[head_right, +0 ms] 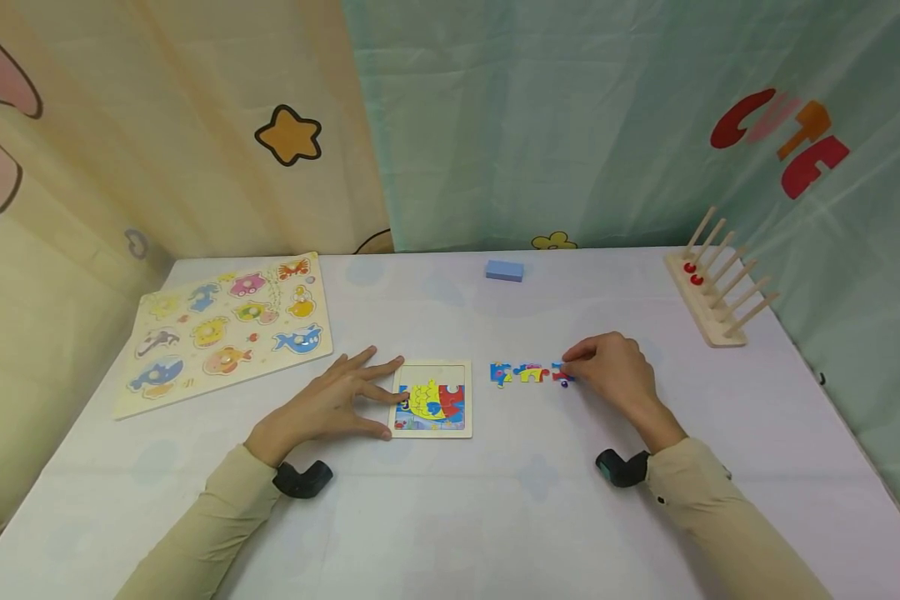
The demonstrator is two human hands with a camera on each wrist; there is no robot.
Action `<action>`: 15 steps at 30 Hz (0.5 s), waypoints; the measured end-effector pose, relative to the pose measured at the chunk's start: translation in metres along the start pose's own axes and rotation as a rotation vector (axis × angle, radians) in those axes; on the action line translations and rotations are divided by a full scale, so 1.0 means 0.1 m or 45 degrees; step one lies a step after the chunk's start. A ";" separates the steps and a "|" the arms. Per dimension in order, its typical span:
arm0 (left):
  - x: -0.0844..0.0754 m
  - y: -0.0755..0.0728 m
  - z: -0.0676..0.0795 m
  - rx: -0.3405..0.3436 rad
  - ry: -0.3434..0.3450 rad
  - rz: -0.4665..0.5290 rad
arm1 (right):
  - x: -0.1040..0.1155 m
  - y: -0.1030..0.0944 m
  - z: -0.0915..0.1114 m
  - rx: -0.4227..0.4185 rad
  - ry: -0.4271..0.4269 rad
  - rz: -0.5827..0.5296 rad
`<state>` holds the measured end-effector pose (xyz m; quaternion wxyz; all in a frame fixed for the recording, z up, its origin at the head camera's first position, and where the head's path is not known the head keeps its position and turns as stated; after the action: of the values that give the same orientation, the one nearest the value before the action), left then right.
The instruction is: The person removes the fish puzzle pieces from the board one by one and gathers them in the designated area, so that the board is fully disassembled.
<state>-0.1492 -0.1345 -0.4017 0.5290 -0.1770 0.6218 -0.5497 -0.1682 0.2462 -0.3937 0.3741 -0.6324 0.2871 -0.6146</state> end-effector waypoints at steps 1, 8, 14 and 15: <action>0.00 0.00 0.00 0.001 -0.002 0.001 | 0.01 0.00 0.00 0.006 0.004 -0.002; 0.00 0.01 -0.01 0.009 -0.014 0.004 | 0.01 -0.01 -0.01 0.026 0.000 0.010; 0.00 0.01 -0.01 0.010 -0.016 0.006 | 0.01 -0.01 -0.01 -0.027 -0.031 0.008; 0.00 0.01 -0.01 0.010 -0.017 0.005 | 0.02 -0.01 -0.02 -0.039 -0.046 -0.002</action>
<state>-0.1495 -0.1337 -0.4024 0.5348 -0.1773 0.6165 -0.5499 -0.1696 0.2445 -0.3920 0.3690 -0.6492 0.2894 -0.5988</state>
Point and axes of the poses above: each hand's wrist, its own z-axis away from the middle knuckle, its own y-axis out of the palm, x = y × z, the point moved 2 cm from there along -z, towards the middle knuckle, and after that the axes turned 8 degrees about -y, right-handed, at the moved point
